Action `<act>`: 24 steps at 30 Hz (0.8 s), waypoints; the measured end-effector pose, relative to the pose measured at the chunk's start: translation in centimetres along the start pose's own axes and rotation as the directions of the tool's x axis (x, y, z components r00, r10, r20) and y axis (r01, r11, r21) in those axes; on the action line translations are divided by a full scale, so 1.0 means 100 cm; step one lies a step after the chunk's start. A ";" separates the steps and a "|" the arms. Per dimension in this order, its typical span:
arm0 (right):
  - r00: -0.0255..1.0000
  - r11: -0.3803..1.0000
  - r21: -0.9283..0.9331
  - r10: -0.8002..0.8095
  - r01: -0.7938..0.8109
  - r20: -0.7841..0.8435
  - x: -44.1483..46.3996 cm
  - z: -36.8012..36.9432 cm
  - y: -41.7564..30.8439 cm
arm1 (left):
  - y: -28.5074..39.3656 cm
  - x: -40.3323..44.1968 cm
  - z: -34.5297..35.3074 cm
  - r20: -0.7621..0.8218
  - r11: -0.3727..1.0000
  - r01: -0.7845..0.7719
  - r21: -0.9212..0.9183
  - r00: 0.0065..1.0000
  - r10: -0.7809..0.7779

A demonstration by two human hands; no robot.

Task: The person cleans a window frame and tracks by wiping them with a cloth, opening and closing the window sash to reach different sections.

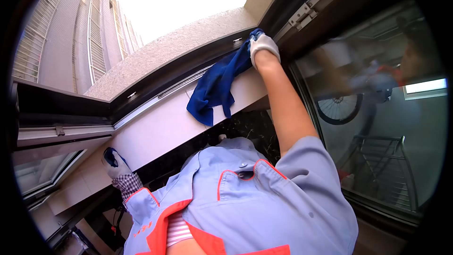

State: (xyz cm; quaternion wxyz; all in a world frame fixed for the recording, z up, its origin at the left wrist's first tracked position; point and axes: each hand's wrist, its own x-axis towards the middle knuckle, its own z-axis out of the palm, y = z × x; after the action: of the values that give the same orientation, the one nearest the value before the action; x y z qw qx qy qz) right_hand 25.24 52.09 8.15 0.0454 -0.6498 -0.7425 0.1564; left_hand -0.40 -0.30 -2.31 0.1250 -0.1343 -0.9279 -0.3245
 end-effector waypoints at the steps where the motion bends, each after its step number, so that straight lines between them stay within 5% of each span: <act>1: 0.998 0.990 -0.129 -0.058 0.061 0.028 0.010 0.001 -0.003 | -0.001 0.000 0.001 0.006 0.999 0.015 -0.042 1.000 -0.014; 5: 0.955 0.874 -0.479 0.066 0.085 0.290 0.068 0.021 0.005 | 0.008 -0.001 0.001 0.018 0.992 0.053 -0.119 0.999 -0.051; 6: 0.911 0.621 -0.738 0.090 0.264 0.402 0.073 0.019 0.010 | 0.009 -0.001 -0.002 0.021 0.993 0.055 -0.108 0.998 -0.053; 7: 0.852 0.183 -0.854 0.114 0.487 0.511 0.078 0.017 0.014 | 0.006 -0.001 -0.001 0.011 0.996 0.033 -0.077 0.999 -0.033; 8: 0.781 -0.185 -0.759 0.135 0.624 0.610 0.083 0.015 0.018 | 0.001 -0.002 0.001 0.004 0.999 0.010 -0.047 1.000 -0.010; 13: 0.854 0.086 -0.873 0.180 0.481 0.488 0.113 0.033 0.023 | 0.003 -0.001 0.000 0.015 0.998 -0.004 -0.067 1.000 0.005; 18: 0.870 0.650 -0.729 0.212 0.215 0.446 0.075 0.018 -0.004 | 0.006 -0.001 -0.003 0.001 0.995 -0.048 -0.091 0.999 0.048; 21: 0.879 0.377 -0.816 0.013 0.438 0.477 0.134 0.073 0.041 | 0.006 -0.002 -0.004 0.001 0.997 -0.053 -0.048 0.999 0.053; 23: 0.796 0.210 -0.786 0.053 0.581 0.603 0.141 0.071 0.040 | 0.002 -0.001 -0.003 0.003 0.998 -0.048 -0.035 0.999 0.048; 24: 0.889 0.569 -0.734 0.014 0.370 0.459 0.119 0.056 0.031 | 0.001 -0.002 -0.002 0.005 0.998 -0.044 -0.035 0.999 0.045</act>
State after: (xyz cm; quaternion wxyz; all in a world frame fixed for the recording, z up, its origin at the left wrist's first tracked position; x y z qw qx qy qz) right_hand 24.87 63.13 0.37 -0.3963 -0.4693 -0.7861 -0.0683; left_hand -0.18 -0.37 -2.13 0.1273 -0.1580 -0.9192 -0.3376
